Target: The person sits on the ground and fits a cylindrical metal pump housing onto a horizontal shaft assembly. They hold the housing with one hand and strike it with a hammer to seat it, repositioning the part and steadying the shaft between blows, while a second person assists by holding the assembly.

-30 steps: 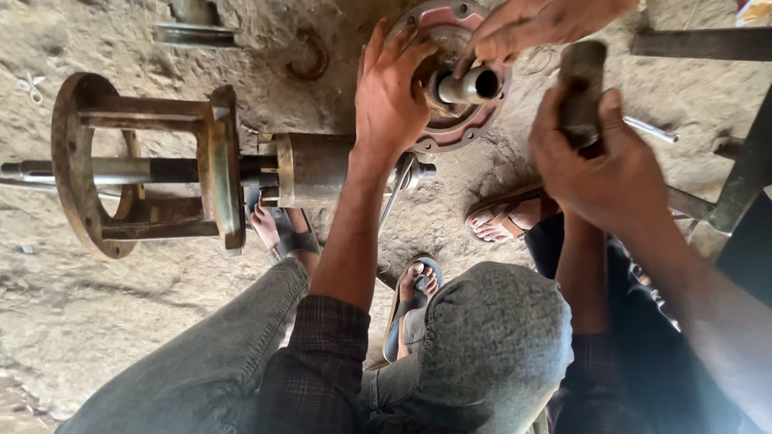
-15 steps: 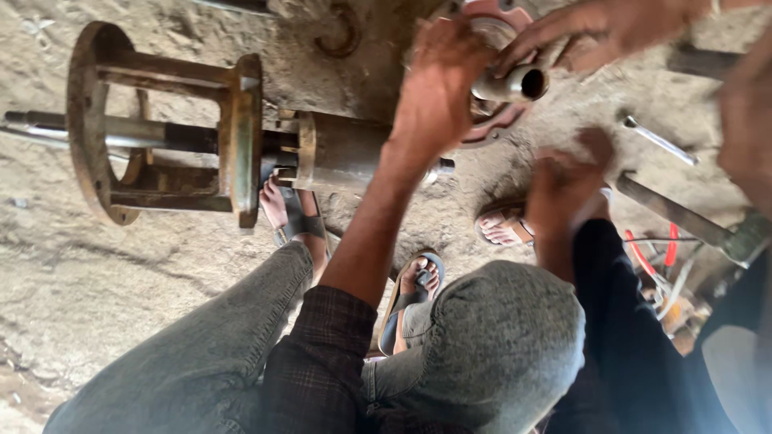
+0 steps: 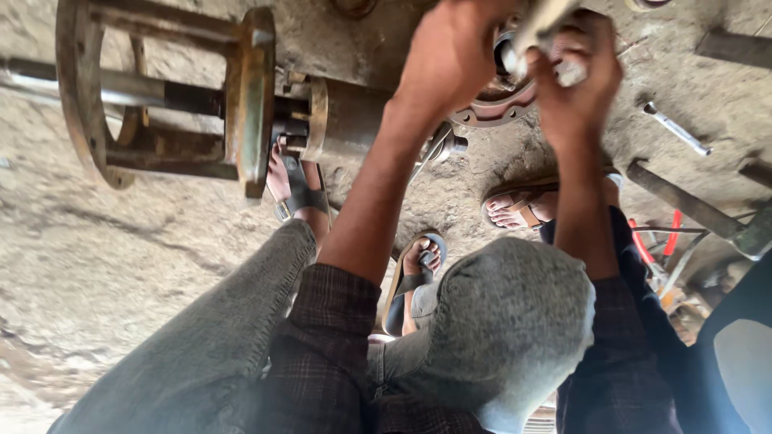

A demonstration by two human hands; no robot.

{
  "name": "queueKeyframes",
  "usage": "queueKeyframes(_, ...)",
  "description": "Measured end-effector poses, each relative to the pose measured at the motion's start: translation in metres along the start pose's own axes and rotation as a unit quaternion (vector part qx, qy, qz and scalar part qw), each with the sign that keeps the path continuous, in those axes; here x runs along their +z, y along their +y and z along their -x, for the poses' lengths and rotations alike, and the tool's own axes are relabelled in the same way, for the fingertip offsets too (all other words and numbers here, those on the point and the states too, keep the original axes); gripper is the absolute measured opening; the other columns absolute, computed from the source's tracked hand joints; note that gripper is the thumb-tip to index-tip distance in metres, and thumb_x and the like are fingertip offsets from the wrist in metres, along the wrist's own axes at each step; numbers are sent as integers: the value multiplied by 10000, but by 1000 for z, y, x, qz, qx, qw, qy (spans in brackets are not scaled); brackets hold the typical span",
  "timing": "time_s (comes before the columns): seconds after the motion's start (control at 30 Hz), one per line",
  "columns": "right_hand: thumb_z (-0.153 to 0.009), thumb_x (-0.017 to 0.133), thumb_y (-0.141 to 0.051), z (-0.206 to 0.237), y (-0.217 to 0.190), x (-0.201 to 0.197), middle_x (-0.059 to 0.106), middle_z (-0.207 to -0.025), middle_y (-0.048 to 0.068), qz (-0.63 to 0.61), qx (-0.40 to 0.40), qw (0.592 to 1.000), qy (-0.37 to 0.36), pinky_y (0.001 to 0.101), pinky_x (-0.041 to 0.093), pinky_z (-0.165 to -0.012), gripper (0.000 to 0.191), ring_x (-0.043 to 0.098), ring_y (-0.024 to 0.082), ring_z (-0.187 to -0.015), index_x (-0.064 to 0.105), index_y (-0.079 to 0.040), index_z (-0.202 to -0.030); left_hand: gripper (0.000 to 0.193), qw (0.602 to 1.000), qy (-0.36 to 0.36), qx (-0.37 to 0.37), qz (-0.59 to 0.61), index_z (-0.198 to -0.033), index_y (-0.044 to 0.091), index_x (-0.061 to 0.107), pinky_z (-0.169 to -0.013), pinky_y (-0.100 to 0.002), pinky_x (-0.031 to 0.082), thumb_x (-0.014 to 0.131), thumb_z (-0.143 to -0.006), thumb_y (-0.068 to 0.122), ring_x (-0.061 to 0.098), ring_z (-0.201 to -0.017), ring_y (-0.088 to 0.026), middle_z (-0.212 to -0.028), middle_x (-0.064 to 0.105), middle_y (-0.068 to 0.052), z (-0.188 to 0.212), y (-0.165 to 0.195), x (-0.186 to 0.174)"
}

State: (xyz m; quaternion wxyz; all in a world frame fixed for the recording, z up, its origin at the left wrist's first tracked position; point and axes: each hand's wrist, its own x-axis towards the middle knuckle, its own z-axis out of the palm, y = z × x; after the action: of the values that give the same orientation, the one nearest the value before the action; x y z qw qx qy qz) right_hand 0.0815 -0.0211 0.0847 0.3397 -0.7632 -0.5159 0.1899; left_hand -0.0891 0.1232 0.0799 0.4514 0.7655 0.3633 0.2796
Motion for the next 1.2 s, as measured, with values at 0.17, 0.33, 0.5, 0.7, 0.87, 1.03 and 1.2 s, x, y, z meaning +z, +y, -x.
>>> queueKeyframes(0.17, -1136, 703, 36, 0, 9, -10, 706, -1195, 115, -182, 56, 982, -2, 274, 579, -913, 184, 713, 163, -1076, 595, 3, -1281, 86, 985, 5, -166, -36, -956, 54, 715, -699, -442, 587, 651, -915, 96, 746, -790, -361, -857, 736, -168, 7, -10, -43)
queueKeyframes(0.33, -1063, 695, -174, 9, -3, -3, 718, -1140, 139, -427, 237, 872, 25, 330, 601, -867, 308, 716, 230, -1005, 617, 6, -1300, 433, 992, 124, -39, 11, -1235, 30, 644, -915, -434, 595, 754, -821, -37, 706, -1080, -396, -1148, 726, -210, 30, -25, -69)
queueKeyframes(0.5, -1022, 650, -351, 17, -8, -2, 704, -1307, 186, -612, 342, 712, -33, 416, 598, -1058, 566, 719, 292, -1207, 531, 15, -1438, 700, 997, 78, -1, 2, -1379, 18, 553, -971, -426, 569, 852, -746, 34, 674, -1159, -404, -1287, 672, -241, 35, -36, -27)
queueKeyframes(0.7, -1046, 646, -312, 17, 6, -7, 717, -1260, 185, -507, 320, 801, 4, 421, 616, -993, 498, 734, 291, -1153, 534, 12, -1408, 528, 995, 27, -90, 12, -1343, 108, 602, -921, -440, 594, 855, -882, 157, 689, -1149, -377, -1240, 732, -170, 26, -27, -13)
queueKeyframes(0.87, -1050, 649, -242, 51, 10, -12, 729, -1212, 162, -418, 351, 833, 85, 393, 623, -910, 428, 734, 257, -1072, 580, 12, -1388, 543, 998, -9, -29, 50, -1333, 120, 613, -909, -472, 580, 867, -856, 179, 686, -1095, -403, -1226, 724, -178, 15, 10, -10)
queueKeyframes(1.03, -1042, 675, 5, 60, 11, -2, 681, -1303, 114, -252, 168, 951, 58, 307, 573, -936, 400, 693, 193, -1194, 559, 15, -1424, 439, 987, 15, 155, -29, -1117, 145, 694, -910, -506, 559, 850, -711, 195, 712, -1053, -394, -1051, 744, -142, 1, 21, 14)
queueKeyframes(1.2, -1044, 705, 99, 36, 3, 3, 630, -1360, 119, -177, 93, 979, -40, 290, 552, -1050, 501, 649, 209, -1250, 480, 23, -1485, 387, 993, -116, 23, 26, -1144, 97, 758, -817, -478, 580, 829, -767, 47, 723, -979, -393, -1028, 762, -181, 9, 12, 30)
